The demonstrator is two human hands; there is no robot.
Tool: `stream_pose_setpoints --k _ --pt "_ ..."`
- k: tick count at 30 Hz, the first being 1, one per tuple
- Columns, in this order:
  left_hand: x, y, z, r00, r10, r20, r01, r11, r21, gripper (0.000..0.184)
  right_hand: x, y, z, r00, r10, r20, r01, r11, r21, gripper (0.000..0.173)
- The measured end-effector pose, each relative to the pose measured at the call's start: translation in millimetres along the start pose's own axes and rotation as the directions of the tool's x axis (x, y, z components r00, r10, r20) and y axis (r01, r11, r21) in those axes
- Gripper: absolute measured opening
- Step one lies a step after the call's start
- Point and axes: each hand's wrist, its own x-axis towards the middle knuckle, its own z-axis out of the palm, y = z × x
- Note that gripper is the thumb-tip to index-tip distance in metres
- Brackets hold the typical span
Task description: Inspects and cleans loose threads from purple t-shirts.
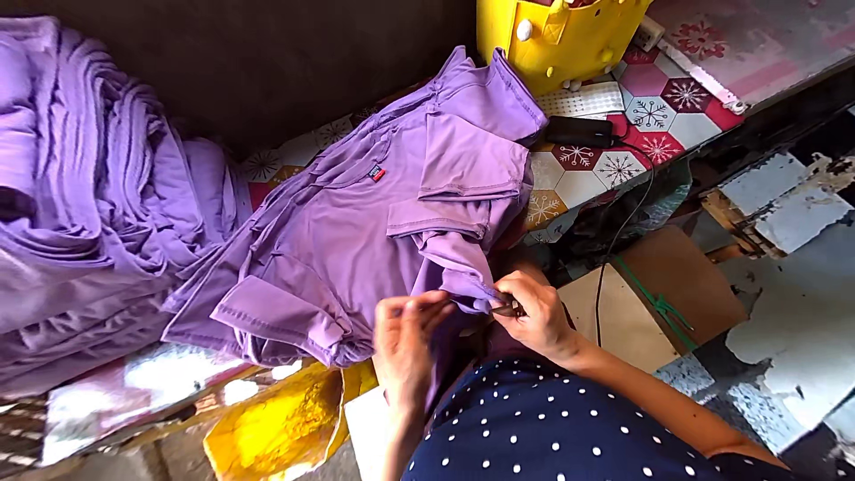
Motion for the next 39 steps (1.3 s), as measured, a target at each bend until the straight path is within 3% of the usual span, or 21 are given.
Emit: stream_pose_setpoints --k 2,4,5,6,8,10,13,16,18,21,23,24,26,27,28,30,32,33,35,37,39 --pt "-4 3 -61 0.969 0.076 -0.234 -0.051 0.992 0.112 0.018 -2 1 1 0.999 -0.035 -0.020 0.036 0.999 0.015 0.016" --pt "-7 13 -105 0.798 0.075 -0.598 0.021 0.988 0.152 0.033 -4 3 1 0.998 -0.049 -0.032 0.050 0.998 0.032 0.016" --pt "-6 16 -118 0.696 0.096 -0.711 0.040 0.984 0.172 0.041 -4 3 2 0.998 -0.053 -0.031 0.054 0.998 0.041 0.016" --pt "-7 18 -124 0.666 0.166 -0.727 0.026 0.969 0.245 0.041 -4 4 3 0.998 -0.062 -0.026 0.064 0.997 0.048 0.016" --pt "-3 18 -115 0.785 0.411 -0.464 -0.121 0.835 0.536 0.028 -4 4 5 0.996 -0.087 -0.011 0.087 0.994 0.063 0.015" --pt "21 17 -83 0.823 0.567 -0.028 -0.360 0.559 0.747 0.024 -5 5 5 0.993 -0.117 0.017 0.116 0.992 0.058 0.014" --pt "74 20 -7 0.781 0.384 0.493 -0.616 0.341 0.710 0.031 -7 8 4 0.984 -0.167 0.058 0.165 0.986 0.036 0.014" --pt "129 -10 54 0.607 0.141 0.782 -0.790 0.221 0.572 0.044 -10 11 -3 0.978 -0.190 0.087 0.191 0.982 0.004 0.014" --pt "155 -27 65 0.592 0.122 0.797 -0.788 0.298 0.539 0.016 -13 16 -12 0.975 -0.204 0.091 0.205 0.979 -0.006 0.015" --pt "173 -10 58 0.859 0.209 0.467 -0.481 0.643 0.596 0.019 -27 33 -34 0.979 -0.151 0.134 0.160 0.985 -0.062 0.017" --pt "176 3 42 0.965 0.198 0.171 -0.258 0.830 0.495 0.021 -39 47 -56 0.959 0.049 0.281 0.012 0.977 -0.213 0.017" --pt "171 7 33 0.987 0.150 0.064 -0.163 0.890 0.427 0.022 -41 53 -70 0.883 0.237 0.405 -0.112 0.944 -0.309 0.015" --pt "154 1 20 0.998 0.039 -0.040 -0.022 0.929 0.370 0.022 -35 71 -90 0.576 0.609 0.545 -0.343 0.785 -0.515 0.016" --pt "143 -7 17 0.999 0.006 -0.039 0.009 0.929 0.370 0.021 -30 80 -95 0.481 0.695 0.534 -0.415 0.717 -0.560 0.020" --pt "132 -16 15 1.000 -0.007 -0.014 0.012 0.926 0.377 0.018 -24 86 -99 0.453 0.731 0.510 -0.478 0.682 -0.553 0.028" --pt "105 -29 18 0.998 -0.055 0.030 0.043 0.944 0.327 0.012 -12 80 -98 0.586 0.701 0.406 -0.587 0.713 -0.384 0.031" --pt "79 -32 30 0.989 -0.146 0.032 0.138 0.974 0.182 0.008 -4 62 -75 0.800 0.577 0.164 -0.568 0.817 -0.099 0.020" --pt "69 -32 37 0.980 -0.197 0.034 0.193 0.976 0.100 0.007 2 52 -59 0.853 0.515 0.082 -0.520 0.853 0.055 0.018" --pt "54 -29 54 0.956 -0.287 0.065 0.289 0.957 -0.021 0.004 13 36 -28 0.913 0.406 0.049 -0.404 0.879 0.254 0.026" --pt "44 -24 65 0.931 -0.340 0.132 0.354 0.931 -0.095 0.005 20 26 -4 0.940 0.337 0.060 -0.341 0.907 0.248 0.039" --pt "40 -22 68 0.918 -0.354 0.179 0.379 0.915 -0.135 0.006 21 22 10 0.957 0.289 0.030 -0.290 0.941 0.173 0.031"
